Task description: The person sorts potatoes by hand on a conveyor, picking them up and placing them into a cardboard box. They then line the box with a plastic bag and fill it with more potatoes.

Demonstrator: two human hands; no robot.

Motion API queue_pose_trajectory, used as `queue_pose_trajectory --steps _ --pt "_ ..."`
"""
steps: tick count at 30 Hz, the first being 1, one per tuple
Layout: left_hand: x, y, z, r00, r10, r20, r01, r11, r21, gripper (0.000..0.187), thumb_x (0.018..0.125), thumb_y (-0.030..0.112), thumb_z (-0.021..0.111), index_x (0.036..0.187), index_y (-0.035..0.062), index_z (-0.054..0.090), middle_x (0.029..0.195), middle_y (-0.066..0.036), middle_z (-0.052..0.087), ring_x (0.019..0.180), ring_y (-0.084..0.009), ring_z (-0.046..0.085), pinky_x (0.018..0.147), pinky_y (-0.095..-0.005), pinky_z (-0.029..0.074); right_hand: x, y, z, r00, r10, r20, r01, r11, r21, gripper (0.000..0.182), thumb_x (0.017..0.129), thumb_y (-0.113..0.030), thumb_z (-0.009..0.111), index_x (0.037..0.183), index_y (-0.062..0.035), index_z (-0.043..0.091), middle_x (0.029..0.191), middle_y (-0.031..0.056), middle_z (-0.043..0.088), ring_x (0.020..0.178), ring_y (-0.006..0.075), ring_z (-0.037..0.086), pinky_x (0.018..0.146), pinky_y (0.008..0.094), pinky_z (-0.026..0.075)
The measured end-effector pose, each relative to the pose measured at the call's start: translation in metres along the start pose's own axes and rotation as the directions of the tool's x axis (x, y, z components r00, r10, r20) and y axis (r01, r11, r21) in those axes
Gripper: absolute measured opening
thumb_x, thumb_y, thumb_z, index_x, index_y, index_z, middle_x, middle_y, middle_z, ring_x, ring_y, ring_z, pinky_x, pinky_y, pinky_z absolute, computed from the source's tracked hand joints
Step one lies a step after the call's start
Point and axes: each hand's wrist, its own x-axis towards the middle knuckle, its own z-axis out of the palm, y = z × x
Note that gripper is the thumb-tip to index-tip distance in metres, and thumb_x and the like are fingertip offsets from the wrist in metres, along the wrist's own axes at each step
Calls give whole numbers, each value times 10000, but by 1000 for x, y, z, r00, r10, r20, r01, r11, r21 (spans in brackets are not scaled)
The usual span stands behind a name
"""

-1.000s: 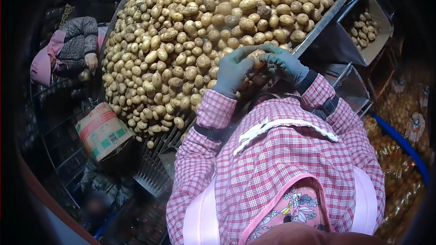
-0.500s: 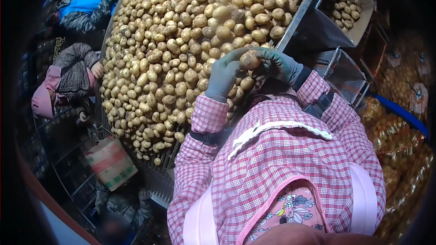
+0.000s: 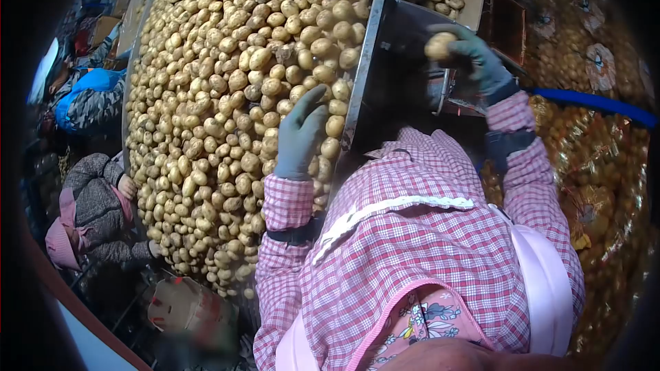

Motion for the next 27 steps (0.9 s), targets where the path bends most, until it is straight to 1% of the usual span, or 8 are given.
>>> queue_pose_trajectory --steps 4,7,9,16,17,22,25,27 --pt "-10 -25 -26 996 -54 -69 50 997 -60 387 982 93 583 1357 -3 608 1284 -95 670 1100 -128 634 918 -249 507 -36 8 -105 962 197 -187 -257 884 -390 396 925 -116 643 1312 -35 620 1199 59 662 1075 145 640 946 274 513" --pt "-17 -38 -26 988 -133 -84 135 990 26 378 972 136 580 1311 -23 634 1238 -123 694 1094 -173 648 924 -271 515 -30 -7 -85 929 137 -344 -218 954 -208 366 961 -155 631 1319 -77 625 1203 41 663 1090 136 631 966 266 491" --pt "-17 -66 -20 985 137 -102 -113 971 213 355 978 171 596 1282 -1 658 1082 -63 714 957 -142 655 848 -275 530 24 27 -96 969 132 -209 -155 983 -98 391 997 -268 603 1346 -91 611 1283 47 640 1167 137 608 985 289 491" --pt "-70 -52 -53 905 -182 -386 230 970 81 256 920 244 664 1066 63 772 924 -111 765 837 -184 710 788 -328 551 111 22 145 923 145 357 -56 967 -249 332 1038 -259 559 1289 -57 641 1195 33 684 974 103 663 819 247 535" --pt "-78 -81 -79 888 31 -458 -3 998 62 247 914 245 665 1062 86 783 926 -104 772 846 -185 722 801 -327 562 114 23 172 894 117 431 17 956 -294 331 1034 -268 566 1274 -56 650 1177 32 692 935 97 672 797 246 539" --pt "-165 -84 -213 398 316 -862 259 862 435 345 901 190 704 1213 44 679 1163 -161 708 992 -233 702 896 -324 554 113 40 270 737 355 575 -150 916 -372 341 1008 -310 607 1217 -54 690 1051 15 724 787 77 681 695 216 538" --pt "-182 -91 -254 490 371 -789 646 454 614 458 885 202 722 1311 72 619 1302 -176 639 1104 -239 663 944 -361 548 109 68 317 640 415 647 -178 899 -400 354 1006 -317 612 1219 -46 690 1037 6 724 754 69 671 685 207 526" --pt "-172 -85 -256 400 202 -894 769 458 447 508 860 211 745 1336 96 609 1326 -179 621 1150 -245 641 967 -387 538 101 71 349 569 449 689 -208 889 -407 340 1010 -314 611 1203 -49 698 1071 8 718 756 67 668 692 202 523"
